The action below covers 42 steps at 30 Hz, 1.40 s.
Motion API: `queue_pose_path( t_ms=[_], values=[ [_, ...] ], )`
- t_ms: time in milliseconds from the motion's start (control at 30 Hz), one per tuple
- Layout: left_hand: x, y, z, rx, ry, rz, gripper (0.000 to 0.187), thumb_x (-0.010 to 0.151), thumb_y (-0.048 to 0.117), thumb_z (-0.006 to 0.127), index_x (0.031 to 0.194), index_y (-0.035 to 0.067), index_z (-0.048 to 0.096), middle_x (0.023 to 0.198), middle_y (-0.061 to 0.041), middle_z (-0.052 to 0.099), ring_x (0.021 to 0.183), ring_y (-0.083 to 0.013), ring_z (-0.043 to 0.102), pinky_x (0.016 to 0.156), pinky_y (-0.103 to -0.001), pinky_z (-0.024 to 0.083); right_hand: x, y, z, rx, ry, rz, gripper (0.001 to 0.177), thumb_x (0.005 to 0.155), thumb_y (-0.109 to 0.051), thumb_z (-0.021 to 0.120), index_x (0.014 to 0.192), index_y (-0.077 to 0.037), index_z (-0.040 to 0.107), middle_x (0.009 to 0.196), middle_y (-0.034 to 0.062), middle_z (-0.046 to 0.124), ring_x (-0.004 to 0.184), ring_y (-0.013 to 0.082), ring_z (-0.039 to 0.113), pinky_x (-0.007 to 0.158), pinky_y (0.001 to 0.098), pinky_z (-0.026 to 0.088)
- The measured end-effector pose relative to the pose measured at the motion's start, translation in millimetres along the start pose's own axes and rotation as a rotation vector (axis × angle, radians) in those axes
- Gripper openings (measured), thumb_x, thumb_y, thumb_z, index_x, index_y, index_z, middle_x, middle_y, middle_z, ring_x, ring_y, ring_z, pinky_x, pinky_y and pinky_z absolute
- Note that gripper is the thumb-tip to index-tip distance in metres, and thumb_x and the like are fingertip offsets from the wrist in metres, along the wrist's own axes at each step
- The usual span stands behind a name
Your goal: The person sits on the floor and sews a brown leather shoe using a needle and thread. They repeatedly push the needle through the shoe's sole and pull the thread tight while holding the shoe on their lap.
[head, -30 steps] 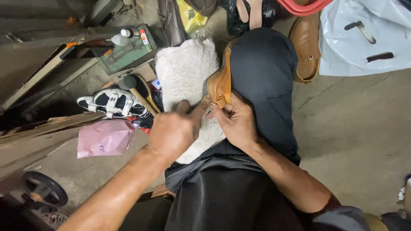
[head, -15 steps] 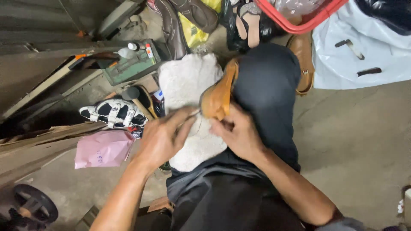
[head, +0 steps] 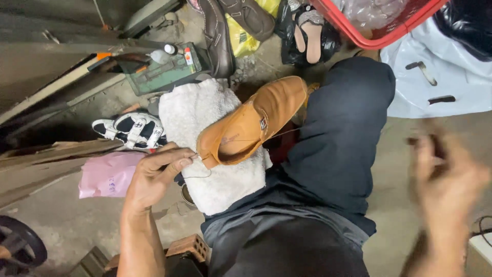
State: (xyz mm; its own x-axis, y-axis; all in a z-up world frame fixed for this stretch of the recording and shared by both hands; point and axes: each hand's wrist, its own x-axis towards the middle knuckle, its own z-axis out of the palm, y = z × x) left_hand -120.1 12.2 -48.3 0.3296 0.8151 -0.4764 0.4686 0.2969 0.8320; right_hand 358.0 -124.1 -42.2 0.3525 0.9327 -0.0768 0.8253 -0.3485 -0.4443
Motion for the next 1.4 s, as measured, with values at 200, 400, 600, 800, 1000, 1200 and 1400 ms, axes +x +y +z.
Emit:
queue_pose_path(
  t_ms=[200,400,600,800,1000,1200,1400],
  values=[
    [1.8,5.1,2.5,-0.089,0.008,0.013,0.016,0.093,0.013,0.071,0.106,0.006,0.079,0.104,-0.009,0.078,0.098,-0.0185,0.07,0.092,-0.03,0.059,25.8,-127.8,81.8,0.172,0.026,-0.633,0.03,0.095,-0.013,0.081,0.121,0.0,0.073,0.114,0.0128,0.072,0.114,0.031,0.062,0.114,0.0553,0.043],
    [9.1,14.2,5.9,-0.074,-0.008,0.274,0.016,0.097,0.005,0.065,0.105,0.004,0.079,0.08,-0.015,0.073,0.073,-0.0236,0.061,0.073,-0.039,0.048,13.8,-122.8,49.2,0.642,-0.284,-0.277,0.012,0.091,-0.009,0.076,0.1,-0.013,0.082,0.076,0.002,0.073,0.069,0.0204,0.07,0.073,0.0332,0.057],
    [5.6,67.4,17.5,0.391,0.005,0.296,0.015,0.1,0.013,0.061,0.104,0.006,0.074,0.087,-0.015,0.074,0.078,-0.0368,0.073,0.071,-0.046,0.057,8.8,-110.0,-4.7,1.35,-0.457,-0.164,0.011,0.09,-0.001,0.06,0.089,0.002,0.07,0.123,0.0325,0.071,0.096,0.0328,0.078,0.08,0.0474,0.065],
    [9.2,59.2,42.1,0.748,0.031,0.349,0.016,0.102,0.016,0.054,0.096,0.009,0.067,0.074,-0.012,0.068,0.069,-0.0367,0.07,0.061,-0.047,0.055,22.0,-138.1,13.5,0.959,-0.382,-0.031,0.012,0.088,-0.001,0.072,0.097,0.0,0.08,0.072,0.0164,0.08,0.071,0.0163,0.076,0.068,0.0337,0.063],
    [17.0,66.0,51.8,0.723,0.052,0.427,0.025,0.107,0.029,0.05,0.09,0.016,0.065,0.072,-0.006,0.066,0.072,-0.0323,0.07,0.057,-0.042,0.056,37.7,-163.2,107.7,0.816,-0.432,0.075,0.01,0.091,-0.01,0.077,0.098,-0.004,0.082,0.067,0.0151,0.072,0.061,0.0143,0.058,0.055,0.0367,0.053],
    [26.7,53.9,53.8,0.803,0.036,0.432,0.029,0.108,0.029,0.045,0.091,0.02,0.067,0.073,-0.002,0.065,0.075,-0.0267,0.069,0.056,-0.038,0.054,56.4,-174.6,104.2,1.042,-0.615,-0.079,0.014,0.094,0.0,0.067,0.086,-0.004,0.078,0.065,0.0073,0.072,0.057,0.0104,0.055,0.057,0.0263,0.054],
    [31.5,72.5,45.9,0.779,-0.154,0.319,0.034,0.107,0.023,0.047,0.092,0.015,0.076,0.072,-0.006,0.072,0.074,-0.025,0.07,0.062,-0.035,0.057,56.7,-151.1,126.2,1.097,-0.741,0.008,0.008,0.096,-0.007,0.07,0.095,-0.001,0.076,0.076,0.0124,0.077,0.042,0.0106,0.054,0.041,0.0222,0.048]
  ],
)
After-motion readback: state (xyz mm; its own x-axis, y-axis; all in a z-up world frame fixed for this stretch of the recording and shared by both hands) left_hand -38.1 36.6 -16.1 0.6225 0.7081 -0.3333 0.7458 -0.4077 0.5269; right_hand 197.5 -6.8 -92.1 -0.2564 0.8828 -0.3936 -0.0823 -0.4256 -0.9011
